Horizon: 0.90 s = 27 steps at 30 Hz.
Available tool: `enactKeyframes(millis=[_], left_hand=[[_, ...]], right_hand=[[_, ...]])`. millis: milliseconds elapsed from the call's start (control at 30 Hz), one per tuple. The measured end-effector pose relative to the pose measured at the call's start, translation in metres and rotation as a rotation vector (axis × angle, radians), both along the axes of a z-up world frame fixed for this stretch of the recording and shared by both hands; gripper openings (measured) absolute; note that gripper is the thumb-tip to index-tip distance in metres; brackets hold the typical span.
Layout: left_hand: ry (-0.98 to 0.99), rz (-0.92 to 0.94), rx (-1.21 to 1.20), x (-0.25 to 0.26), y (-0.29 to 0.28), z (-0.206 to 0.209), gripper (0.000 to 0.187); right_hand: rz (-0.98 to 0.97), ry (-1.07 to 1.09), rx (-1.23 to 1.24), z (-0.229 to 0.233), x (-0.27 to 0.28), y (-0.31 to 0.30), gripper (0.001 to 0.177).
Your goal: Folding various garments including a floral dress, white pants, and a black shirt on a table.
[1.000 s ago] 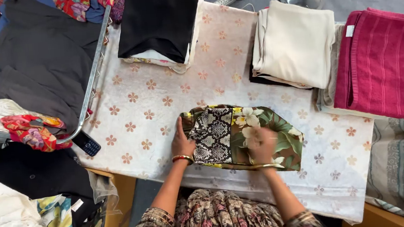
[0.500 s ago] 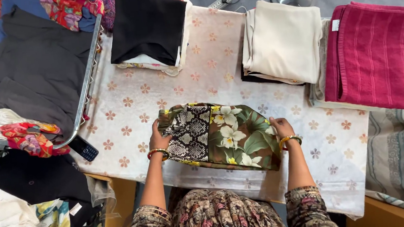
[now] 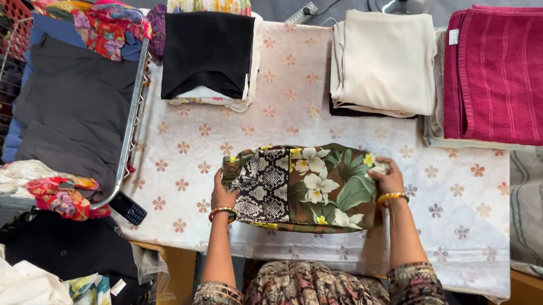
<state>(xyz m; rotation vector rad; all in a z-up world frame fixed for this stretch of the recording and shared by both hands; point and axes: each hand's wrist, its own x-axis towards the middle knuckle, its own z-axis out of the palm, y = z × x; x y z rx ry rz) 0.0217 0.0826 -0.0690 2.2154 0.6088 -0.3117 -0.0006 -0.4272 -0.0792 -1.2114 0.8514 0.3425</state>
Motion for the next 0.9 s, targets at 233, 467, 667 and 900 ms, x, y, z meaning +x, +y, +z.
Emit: enactKeyframes(millis=[233, 467, 667, 900], left_hand=[[-0.003, 0.006, -0.022, 0.002, -0.003, 0.008, 0.097], [0.043, 0.046, 0.064, 0.003, -0.003, 0.001, 0.082], [0.021, 0.056, -0.016, 0.005, 0.018, -0.016, 0.077], [-0.051, 0.040, 0.031, 0.002, 0.013, -0.010, 0.079]], right_hand=[[-0.042, -0.509, -0.453, 0.018, -0.001, 0.011, 0.072], [0.120, -0.321, -0.428, 0.011, -0.013, -0.008, 0.090], [0.131, -0.283, -0.169, -0.022, -0.004, -0.025, 0.084], [0.173, -0.473, -0.543, -0.052, 0.040, -0.029, 0.048]])
